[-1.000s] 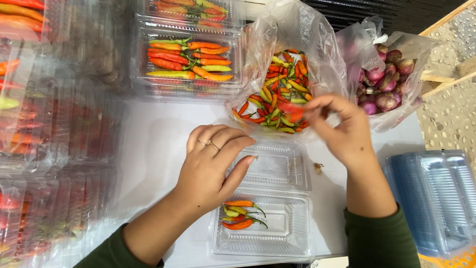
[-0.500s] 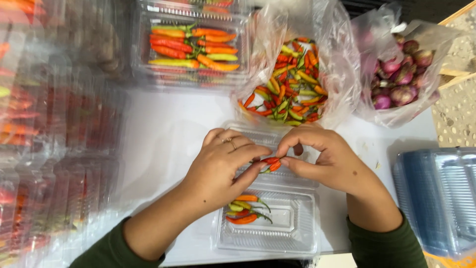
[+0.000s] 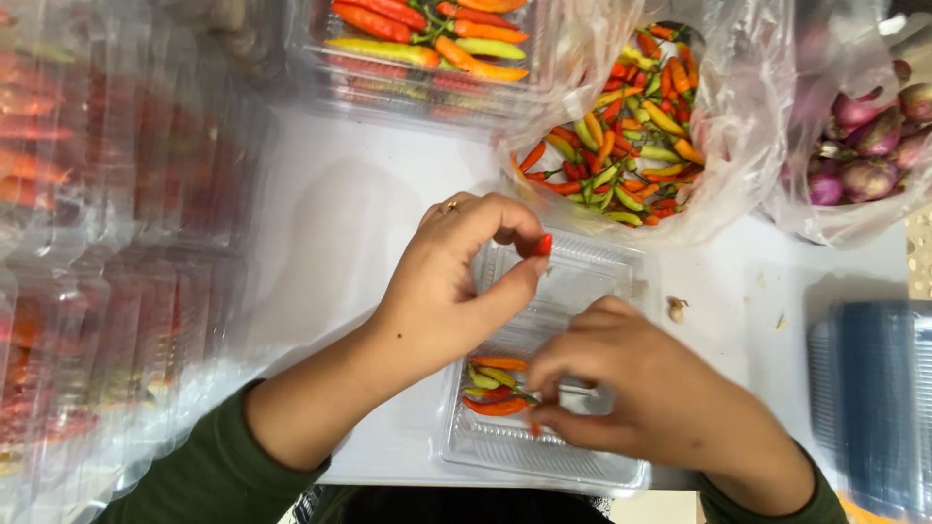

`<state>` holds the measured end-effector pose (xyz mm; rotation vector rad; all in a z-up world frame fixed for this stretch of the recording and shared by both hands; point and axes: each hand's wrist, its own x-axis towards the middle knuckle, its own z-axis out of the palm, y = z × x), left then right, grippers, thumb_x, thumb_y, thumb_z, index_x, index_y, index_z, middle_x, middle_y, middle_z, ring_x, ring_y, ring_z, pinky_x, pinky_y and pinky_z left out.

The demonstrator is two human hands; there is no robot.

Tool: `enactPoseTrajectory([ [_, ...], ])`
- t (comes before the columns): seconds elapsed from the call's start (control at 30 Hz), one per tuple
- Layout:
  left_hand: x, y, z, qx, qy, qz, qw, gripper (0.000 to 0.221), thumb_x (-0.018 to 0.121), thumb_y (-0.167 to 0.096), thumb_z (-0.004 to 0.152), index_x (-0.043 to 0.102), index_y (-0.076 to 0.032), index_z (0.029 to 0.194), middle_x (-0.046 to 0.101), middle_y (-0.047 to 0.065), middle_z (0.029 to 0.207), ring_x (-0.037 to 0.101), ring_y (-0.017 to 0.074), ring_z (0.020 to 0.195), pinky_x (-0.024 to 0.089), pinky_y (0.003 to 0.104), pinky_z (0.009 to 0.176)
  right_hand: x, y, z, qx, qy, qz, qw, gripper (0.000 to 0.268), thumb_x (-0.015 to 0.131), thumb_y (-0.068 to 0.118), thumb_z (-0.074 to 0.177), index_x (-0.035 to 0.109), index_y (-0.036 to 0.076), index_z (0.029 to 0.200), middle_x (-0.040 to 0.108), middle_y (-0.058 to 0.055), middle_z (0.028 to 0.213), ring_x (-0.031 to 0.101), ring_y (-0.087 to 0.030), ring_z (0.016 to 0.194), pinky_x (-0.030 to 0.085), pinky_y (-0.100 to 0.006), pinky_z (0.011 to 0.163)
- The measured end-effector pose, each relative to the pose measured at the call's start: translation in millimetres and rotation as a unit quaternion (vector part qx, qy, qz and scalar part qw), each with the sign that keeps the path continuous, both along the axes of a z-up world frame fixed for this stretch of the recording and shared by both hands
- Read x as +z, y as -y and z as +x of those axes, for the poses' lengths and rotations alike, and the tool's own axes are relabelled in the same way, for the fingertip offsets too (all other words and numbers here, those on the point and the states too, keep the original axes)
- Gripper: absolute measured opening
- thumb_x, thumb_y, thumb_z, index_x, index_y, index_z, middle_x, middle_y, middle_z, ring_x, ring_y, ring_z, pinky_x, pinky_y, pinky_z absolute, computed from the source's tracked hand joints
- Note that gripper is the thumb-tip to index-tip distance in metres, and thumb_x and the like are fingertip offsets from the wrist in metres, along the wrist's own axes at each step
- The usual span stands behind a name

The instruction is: The person sorts chili peppers from a bag by hand and arranges them into plastic containers, handling the peppers one at a time and moving filled containers aside.

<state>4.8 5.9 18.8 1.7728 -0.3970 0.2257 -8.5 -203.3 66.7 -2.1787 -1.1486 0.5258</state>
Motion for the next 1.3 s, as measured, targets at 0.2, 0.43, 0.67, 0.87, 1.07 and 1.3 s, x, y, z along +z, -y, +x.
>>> enactPoseTrajectory([
  [0.2, -3, 2, -3, 0.012, 0.017, 0.02, 1.0, 0.016, 0.069, -0.013, 0.089, 0.059, -0.018, 0.101, 0.068, -0.006, 0.096, 0.065, 0.0169, 0.096, 0.042, 0.037, 0.098, -3, -5, -6, 0.029, 0.069, -0.023, 0.997, 0.012, 0.074, 0.026, 0.092, 0.067, 0.024, 0.101, 0.074, 0.016, 0.095, 0.062, -0.014, 0.076, 0.04, -0.032, 0.08],
  [0.43, -1, 2, -4, -0.005, 0.013, 0.028, 1.0, 0.014, 0.066, -0.013, 0.09, 0.058, -0.018, 0.1, 0.068, -0.007, 0.096, 0.063, 0.0178, 0.095, 0.04, 0.036, 0.098, -22, 3, -8, 0.145, 0.06, -0.103, 0.982, 0.02, 0.072, 0.035, 0.094, 0.066, 0.023, 0.108, 0.067, 0.003, 0.101, 0.056, -0.025, 0.089, 0.038, -0.042, 0.083],
  [0.67, -1, 2, -5, -0.011, 0.01, 0.013, 1.0, 0.017, 0.068, -0.012, 0.091, 0.059, -0.018, 0.104, 0.068, -0.005, 0.096, 0.065, 0.0163, 0.093, 0.042, 0.036, 0.098, -9, 2, -6, 0.136, 0.024, -0.079, 0.987, 0.009, 0.07, 0.026, 0.095, 0.069, 0.022, 0.102, 0.07, 0.004, 0.091, 0.06, -0.022, 0.082, 0.04, -0.039, 0.078],
  [0.87, 1, 2, -5, -0.041, -0.018, -0.062, 0.997, 0.018, 0.068, -0.009, 0.094, 0.061, -0.014, 0.111, 0.068, 0.0, 0.099, 0.067, 0.0151, 0.094, 0.05, 0.032, 0.093, -4, 15, -2, -0.24, 0.014, 0.029, 0.97, 0.028, 0.082, 0.016, 0.083, 0.06, 0.019, 0.101, 0.072, 0.005, 0.094, 0.058, -0.01, 0.07, 0.044, -0.027, 0.077],
  [1.07, 11, -1, -10, -0.096, -0.051, -0.089, 0.99, 0.013, 0.065, -0.011, 0.093, 0.056, -0.015, 0.102, 0.063, -0.004, 0.096, 0.057, 0.0147, 0.094, 0.047, 0.03, 0.092, -18, 19, -2, -0.306, -0.087, 0.125, 0.94, 0.045, 0.086, 0.003, 0.077, 0.053, 0.014, 0.105, 0.068, -0.001, 0.103, 0.062, -0.011, 0.075, 0.053, -0.025, 0.084],
  [1.3, 13, -3, -11, -0.124, -0.017, -0.074, 0.989, 0.015, 0.069, -0.018, 0.094, 0.057, -0.015, 0.102, 0.061, -0.004, 0.097, 0.061, 0.0155, 0.094, 0.043, 0.031, 0.096, -16, 22, 0, -0.26, -0.092, 0.096, 0.956, 0.035, 0.085, 0.005, 0.08, 0.055, 0.015, 0.097, 0.062, 0.004, 0.085, 0.062, -0.007, 0.07, 0.048, -0.02, 0.078],
])
